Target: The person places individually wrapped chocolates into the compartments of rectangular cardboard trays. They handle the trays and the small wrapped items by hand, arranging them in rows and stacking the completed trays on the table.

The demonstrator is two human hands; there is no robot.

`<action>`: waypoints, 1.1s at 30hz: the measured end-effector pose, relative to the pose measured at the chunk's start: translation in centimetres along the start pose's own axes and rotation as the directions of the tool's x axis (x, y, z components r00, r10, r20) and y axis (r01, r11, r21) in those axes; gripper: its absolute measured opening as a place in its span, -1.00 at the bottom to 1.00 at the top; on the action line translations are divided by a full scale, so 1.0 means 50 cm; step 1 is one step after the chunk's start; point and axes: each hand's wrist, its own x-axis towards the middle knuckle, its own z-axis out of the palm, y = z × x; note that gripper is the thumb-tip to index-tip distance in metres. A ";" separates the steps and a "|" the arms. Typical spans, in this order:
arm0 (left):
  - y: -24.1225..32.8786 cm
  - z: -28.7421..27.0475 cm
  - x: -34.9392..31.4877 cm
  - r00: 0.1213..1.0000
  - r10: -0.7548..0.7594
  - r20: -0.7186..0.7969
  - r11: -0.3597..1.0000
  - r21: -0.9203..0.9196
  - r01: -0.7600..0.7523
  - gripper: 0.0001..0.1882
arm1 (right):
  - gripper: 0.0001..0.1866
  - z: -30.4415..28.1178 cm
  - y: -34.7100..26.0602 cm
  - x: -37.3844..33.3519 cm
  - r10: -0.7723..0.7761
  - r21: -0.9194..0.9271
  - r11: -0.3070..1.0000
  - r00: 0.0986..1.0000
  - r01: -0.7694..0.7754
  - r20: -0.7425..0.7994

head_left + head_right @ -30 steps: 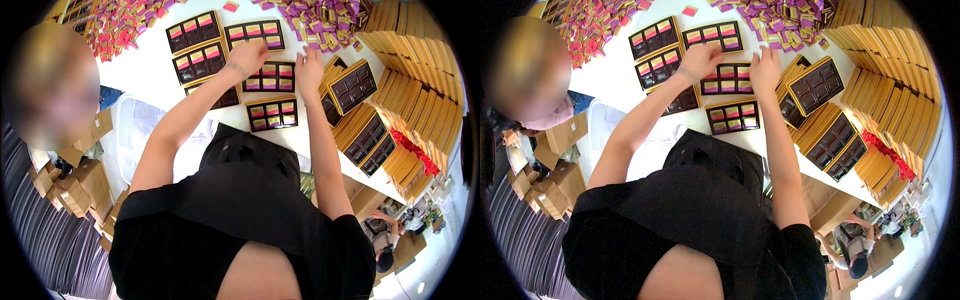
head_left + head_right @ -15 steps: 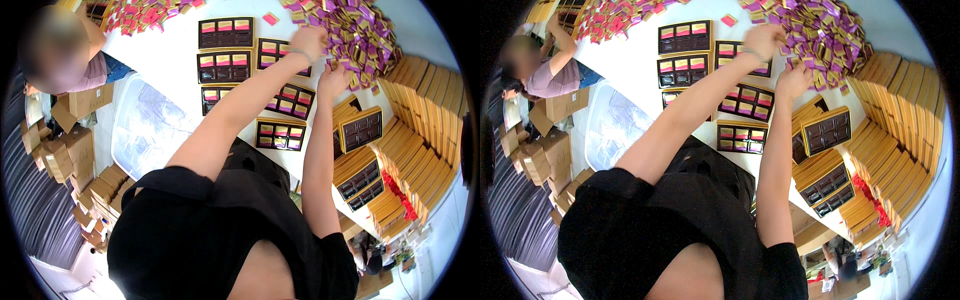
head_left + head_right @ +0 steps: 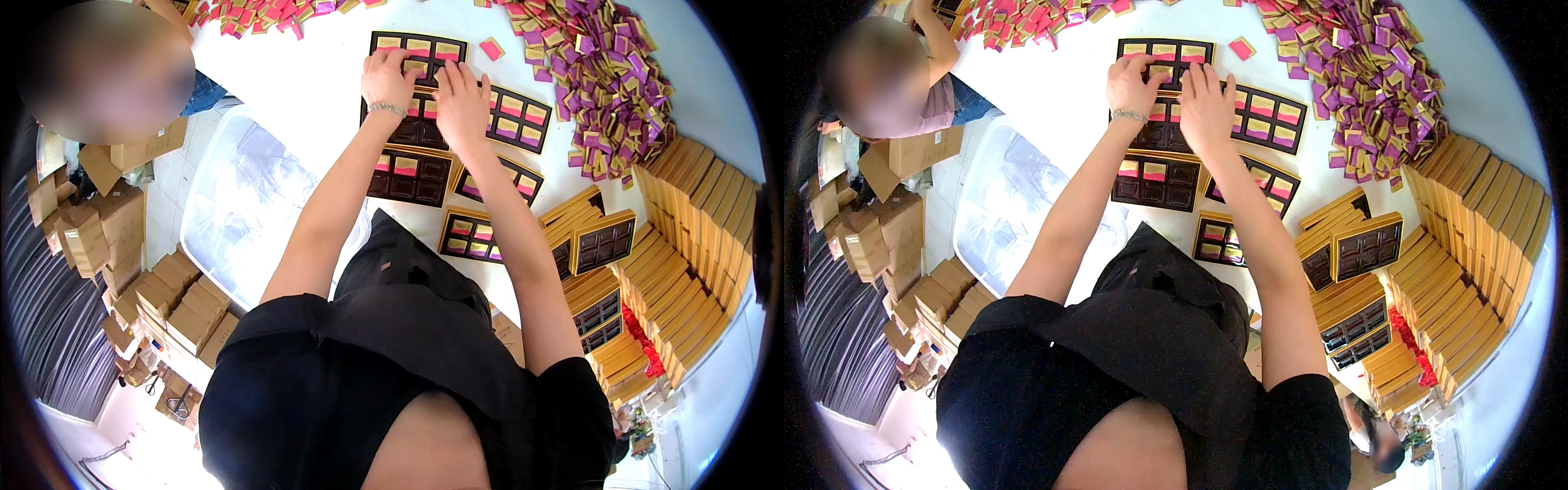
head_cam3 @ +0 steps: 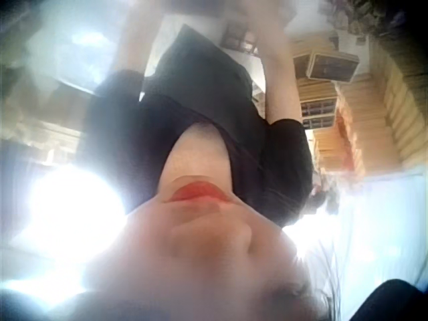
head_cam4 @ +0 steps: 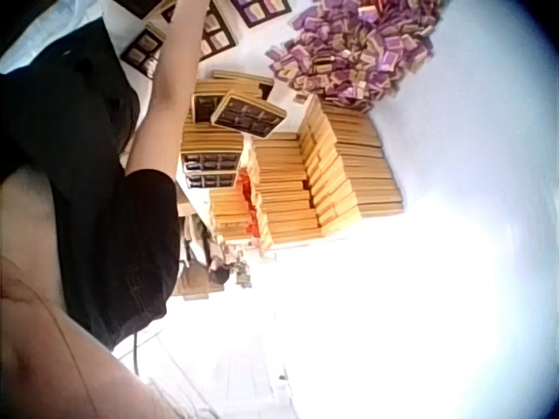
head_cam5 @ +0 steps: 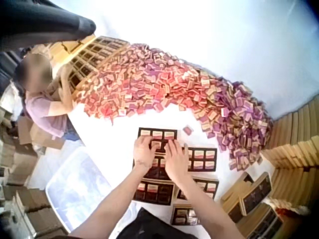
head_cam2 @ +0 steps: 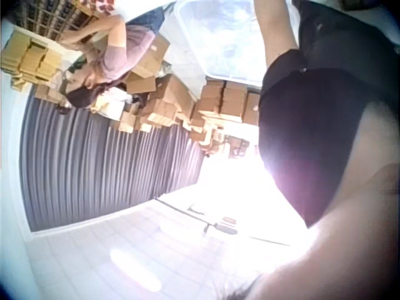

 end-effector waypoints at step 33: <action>0.012 -0.057 -0.001 0.841 0.453 0.296 0.862 0.096 -0.498 -0.42 | -0.53 0.033 0.282 0.098 0.459 0.136 0.888 0.832 -0.439 -0.310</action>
